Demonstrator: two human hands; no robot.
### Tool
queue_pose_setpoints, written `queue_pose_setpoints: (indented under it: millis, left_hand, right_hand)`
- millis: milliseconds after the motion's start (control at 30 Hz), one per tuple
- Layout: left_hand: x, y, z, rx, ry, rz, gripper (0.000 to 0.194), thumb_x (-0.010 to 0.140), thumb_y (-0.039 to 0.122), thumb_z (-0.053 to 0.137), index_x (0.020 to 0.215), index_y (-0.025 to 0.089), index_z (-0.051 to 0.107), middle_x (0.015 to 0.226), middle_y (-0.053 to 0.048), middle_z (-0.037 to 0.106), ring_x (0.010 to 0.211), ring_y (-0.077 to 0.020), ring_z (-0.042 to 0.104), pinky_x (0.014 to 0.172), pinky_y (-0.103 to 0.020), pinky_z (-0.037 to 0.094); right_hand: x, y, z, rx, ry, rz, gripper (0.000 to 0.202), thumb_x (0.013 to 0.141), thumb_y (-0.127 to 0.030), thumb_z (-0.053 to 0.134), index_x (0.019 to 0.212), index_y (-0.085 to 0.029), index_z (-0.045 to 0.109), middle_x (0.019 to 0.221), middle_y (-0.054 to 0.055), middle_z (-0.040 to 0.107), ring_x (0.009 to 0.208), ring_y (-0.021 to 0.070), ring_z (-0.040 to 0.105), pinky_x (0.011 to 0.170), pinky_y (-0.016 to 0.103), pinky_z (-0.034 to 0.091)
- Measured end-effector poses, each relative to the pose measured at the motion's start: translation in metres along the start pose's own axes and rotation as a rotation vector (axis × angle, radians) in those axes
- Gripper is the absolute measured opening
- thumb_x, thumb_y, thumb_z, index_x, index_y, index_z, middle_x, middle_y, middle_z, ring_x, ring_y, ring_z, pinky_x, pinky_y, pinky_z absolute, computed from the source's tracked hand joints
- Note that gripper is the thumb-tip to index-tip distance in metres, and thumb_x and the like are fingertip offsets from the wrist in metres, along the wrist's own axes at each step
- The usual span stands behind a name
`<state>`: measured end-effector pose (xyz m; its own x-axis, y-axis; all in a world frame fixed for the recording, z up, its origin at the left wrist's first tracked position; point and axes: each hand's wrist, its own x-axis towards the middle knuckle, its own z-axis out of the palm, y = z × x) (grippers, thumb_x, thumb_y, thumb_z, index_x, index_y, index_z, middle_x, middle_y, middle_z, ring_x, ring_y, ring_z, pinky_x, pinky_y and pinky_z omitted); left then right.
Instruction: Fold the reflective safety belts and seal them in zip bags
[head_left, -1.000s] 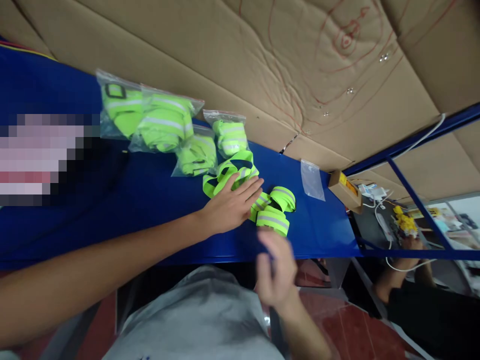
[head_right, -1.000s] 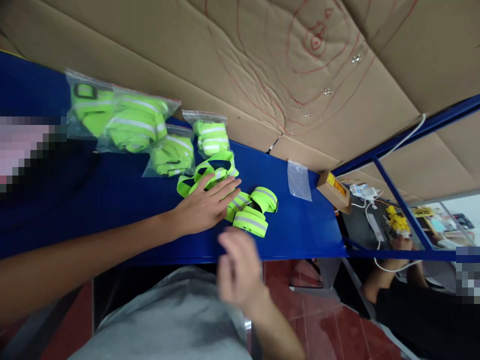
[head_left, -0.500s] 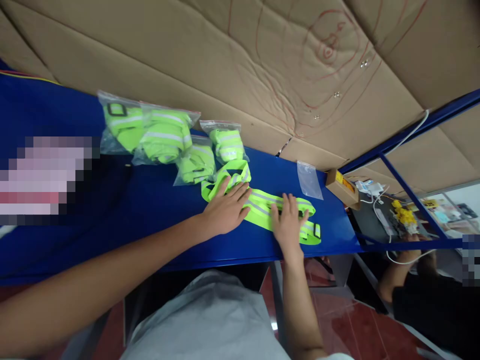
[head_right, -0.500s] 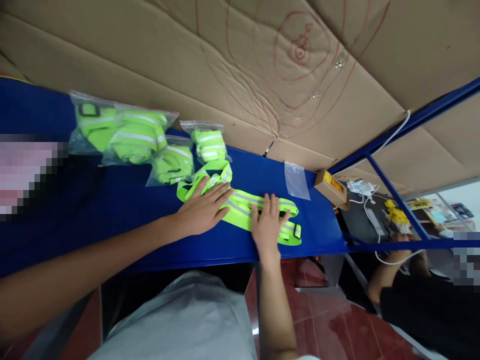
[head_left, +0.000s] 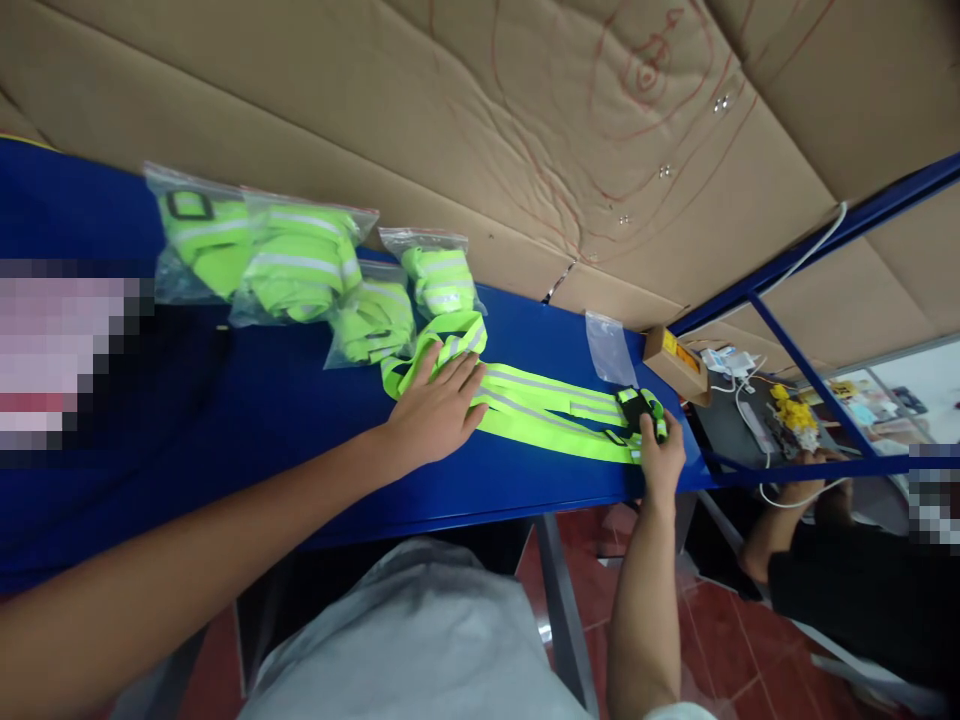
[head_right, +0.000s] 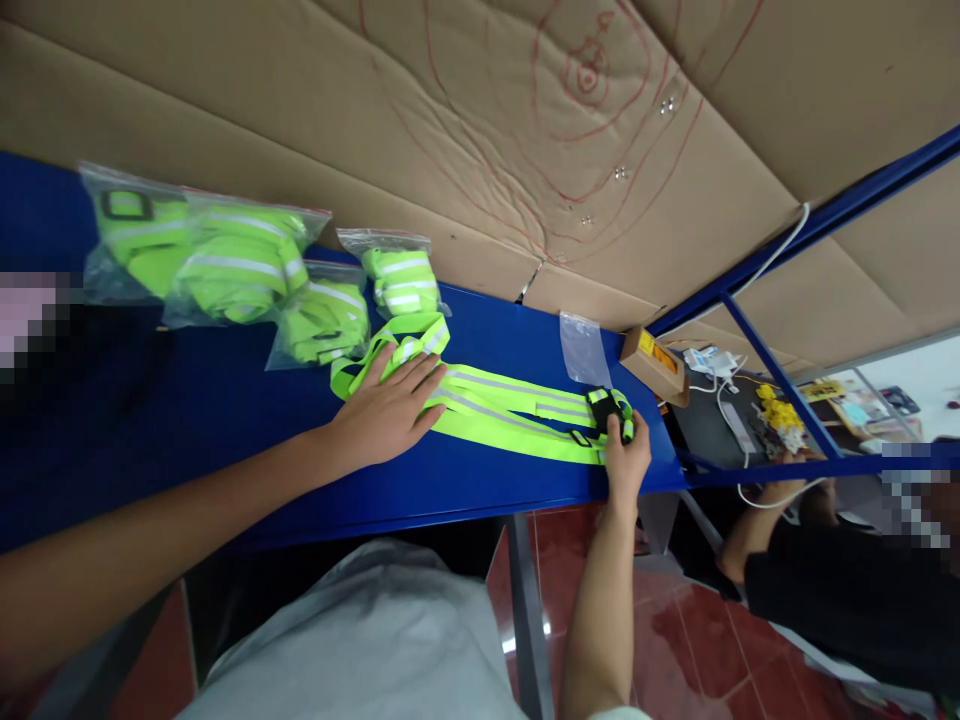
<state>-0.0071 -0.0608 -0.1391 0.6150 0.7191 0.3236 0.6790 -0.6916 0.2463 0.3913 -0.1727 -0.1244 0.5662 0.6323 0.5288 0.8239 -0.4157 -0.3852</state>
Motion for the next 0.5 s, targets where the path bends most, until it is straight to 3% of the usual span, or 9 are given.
queue_pose_setpoints:
  millis: [100,167,267,333,433,500]
  left_hand:
    - [-0.001,-0.001,0.000,0.003,0.037,0.009,0.059,0.110,0.036,0.032,0.155,0.004,0.052,0.161,-0.023,0.051,0.154,-0.0359,0.045,0.133,-0.065,0.013]
    - [-0.001,-0.001,0.000,-0.003,0.057,0.018,0.057,0.110,0.036,0.034,0.154,0.006,0.054,0.159,-0.022,0.054,0.152,-0.0357,0.047,0.133,-0.064,0.013]
    - [-0.002,-0.002,0.000,0.001,0.078,0.019,0.055,0.110,0.036,0.037,0.152,0.008,0.056,0.157,-0.021,0.056,0.151,-0.0353,0.049,0.134,-0.063,0.013]
    - [-0.002,-0.001,-0.001,0.012,0.071,0.010,0.055,0.110,0.036,0.036,0.152,0.006,0.056,0.157,-0.022,0.055,0.151,-0.0358,0.049,0.134,-0.064,0.014]
    - [-0.002,0.000,-0.004,0.016,0.040,0.004,0.057,0.110,0.036,0.034,0.152,0.004,0.055,0.159,-0.023,0.053,0.151,-0.0360,0.049,0.133,-0.065,0.014]
    - [-0.002,0.001,-0.006,0.014,0.024,0.005,0.056,0.110,0.036,0.035,0.152,0.004,0.055,0.159,-0.023,0.054,0.151,-0.0356,0.049,0.133,-0.065,0.013]
  right_hand:
    - [0.006,0.001,-0.014,-0.017,0.166,0.024,0.072,0.095,-0.061,0.048,0.134,-0.001,0.060,0.135,0.035,0.061,0.129,0.0418,0.059,0.105,0.058,0.047]
    - [0.000,-0.008,-0.020,-0.008,0.216,-0.037,0.062,0.101,-0.053,0.042,0.133,-0.003,0.061,0.138,0.034,0.059,0.135,0.0393,0.055,0.111,0.057,0.042]
    - [-0.015,-0.029,-0.018,0.013,-0.001,-0.254,0.047,0.105,-0.048,0.042,0.121,-0.016,0.071,0.126,0.019,0.071,0.123,0.0295,0.065,0.111,0.048,0.045]
    - [-0.020,-0.038,-0.012,-0.060,-0.178,-0.331,0.048,0.101,-0.056,0.052,0.128,-0.021,0.071,0.135,0.016,0.070,0.129,0.0312,0.063,0.114,0.051,0.042]
    - [-0.020,-0.035,-0.001,-0.182,-0.212,-0.162,0.075,0.093,-0.066,0.058,0.151,-0.019,0.055,0.152,0.022,0.058,0.138,0.0391,0.055,0.113,0.059,0.040]
    - [-0.019,-0.024,0.004,-0.170,-0.137,-0.010,0.077,0.092,-0.064,0.058,0.151,-0.015,0.053,0.143,0.025,0.062,0.129,0.0397,0.059,0.103,0.056,0.046]
